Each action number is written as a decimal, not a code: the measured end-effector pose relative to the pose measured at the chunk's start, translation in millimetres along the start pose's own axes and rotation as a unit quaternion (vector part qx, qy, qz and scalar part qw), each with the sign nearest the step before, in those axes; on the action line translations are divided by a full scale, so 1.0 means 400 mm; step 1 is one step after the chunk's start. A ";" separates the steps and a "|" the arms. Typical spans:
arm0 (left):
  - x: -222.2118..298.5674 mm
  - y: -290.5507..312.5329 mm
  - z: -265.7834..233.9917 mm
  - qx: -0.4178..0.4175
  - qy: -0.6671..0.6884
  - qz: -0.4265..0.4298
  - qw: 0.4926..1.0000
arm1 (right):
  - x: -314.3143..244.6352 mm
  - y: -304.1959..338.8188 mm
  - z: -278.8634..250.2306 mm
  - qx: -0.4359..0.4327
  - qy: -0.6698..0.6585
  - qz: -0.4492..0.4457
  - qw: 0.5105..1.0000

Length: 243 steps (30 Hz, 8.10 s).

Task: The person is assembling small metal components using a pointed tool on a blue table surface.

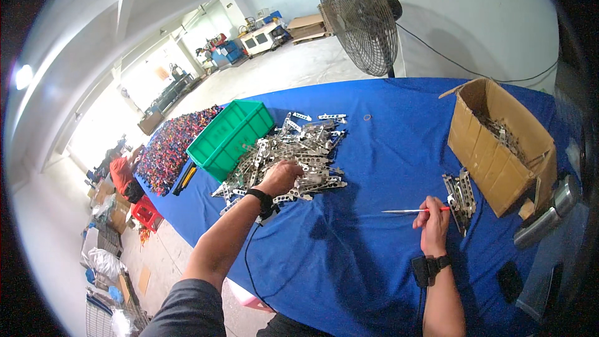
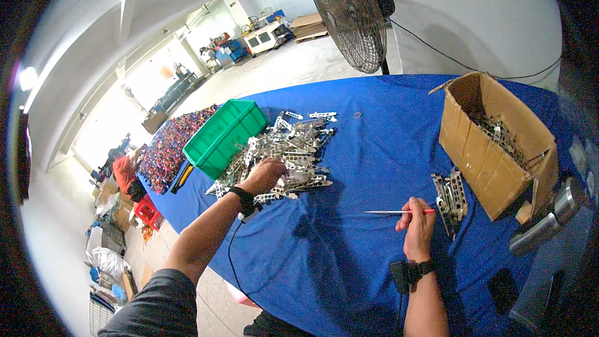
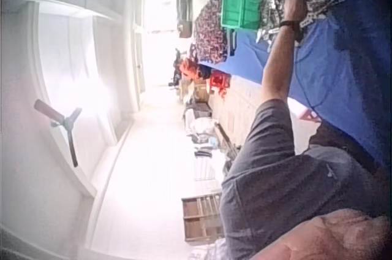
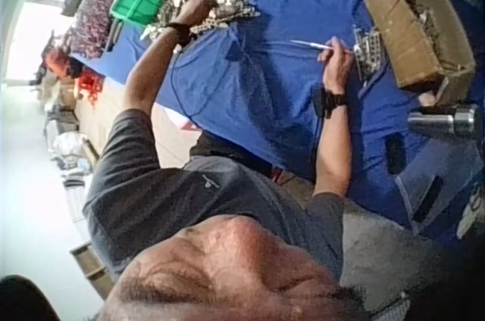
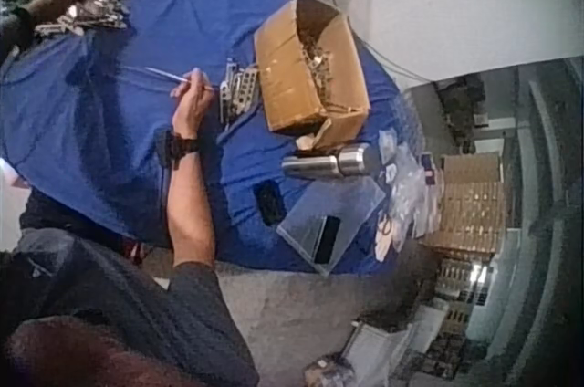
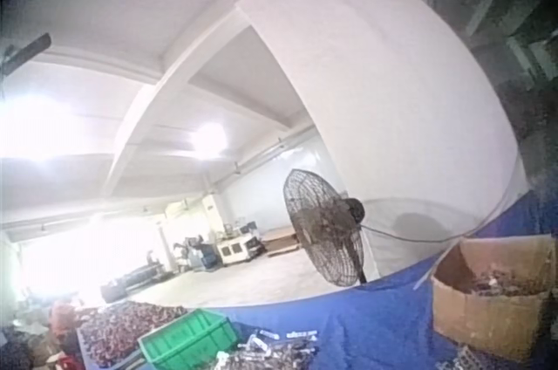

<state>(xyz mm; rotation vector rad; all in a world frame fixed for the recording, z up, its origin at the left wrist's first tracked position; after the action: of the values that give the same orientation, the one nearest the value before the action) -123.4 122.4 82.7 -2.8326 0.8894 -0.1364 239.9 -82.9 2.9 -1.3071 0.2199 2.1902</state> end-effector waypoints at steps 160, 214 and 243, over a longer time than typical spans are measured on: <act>0.428 0.029 0.199 0.060 0.452 -0.103 0.884 | -0.003 0.041 0.041 -0.029 0.176 -0.045 0.983; 0.427 0.033 0.181 0.028 0.422 -0.125 0.897 | 0.004 0.042 0.031 -0.051 0.197 -0.050 0.978; 0.423 0.031 0.200 0.040 0.423 -0.137 0.895 | 0.000 0.043 0.048 -0.048 0.177 -0.050 0.982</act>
<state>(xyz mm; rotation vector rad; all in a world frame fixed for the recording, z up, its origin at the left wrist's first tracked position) 19.0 26.1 8.0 -2.7597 0.5437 -1.4831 216.1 -89.1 10.0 -1.7200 0.1826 1.8939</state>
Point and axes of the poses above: each hand's wrist, its own y-axis away from the middle knuckle, its own z-axis out of the palm, x = y × z, the point moved 3 cm from there along -y, towards the middle knuckle, and after that the axes turned 11 degrees about -z, right-handed, at the moved point
